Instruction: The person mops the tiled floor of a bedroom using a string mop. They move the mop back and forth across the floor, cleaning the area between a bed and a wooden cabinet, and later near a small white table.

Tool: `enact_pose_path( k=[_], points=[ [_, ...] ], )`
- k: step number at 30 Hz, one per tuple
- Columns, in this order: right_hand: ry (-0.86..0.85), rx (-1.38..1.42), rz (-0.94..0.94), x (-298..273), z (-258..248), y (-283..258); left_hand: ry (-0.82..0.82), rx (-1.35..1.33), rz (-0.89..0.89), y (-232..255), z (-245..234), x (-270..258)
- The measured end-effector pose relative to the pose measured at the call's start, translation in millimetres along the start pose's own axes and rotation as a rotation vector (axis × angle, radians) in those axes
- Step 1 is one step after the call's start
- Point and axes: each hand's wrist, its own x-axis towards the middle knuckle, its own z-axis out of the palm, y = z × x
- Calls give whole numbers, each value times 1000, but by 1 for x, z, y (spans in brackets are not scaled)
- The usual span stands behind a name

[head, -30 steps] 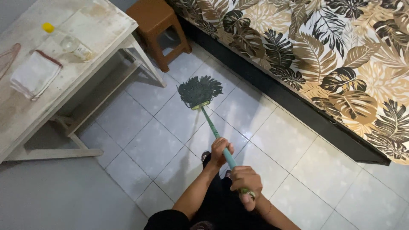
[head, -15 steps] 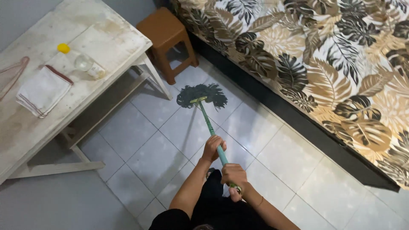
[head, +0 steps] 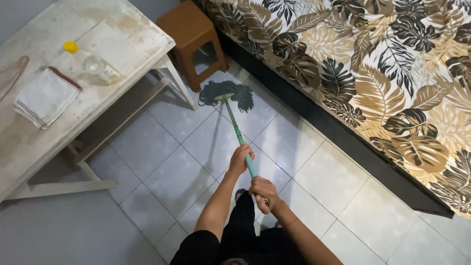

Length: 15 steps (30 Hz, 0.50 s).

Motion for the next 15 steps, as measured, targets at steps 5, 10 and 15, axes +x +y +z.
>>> enact_pose_path(
  k=[5,10,15],
  points=[
    [-11,35,37,-26,-16,-30,23,43,-27,20,26,-28],
    [-54,71,65,-48,-57,-79,69,51,-87,70,66,-60],
    [-20,132,82,-71,-103,-135,102,50,-135,138,105,-89]
  ],
)
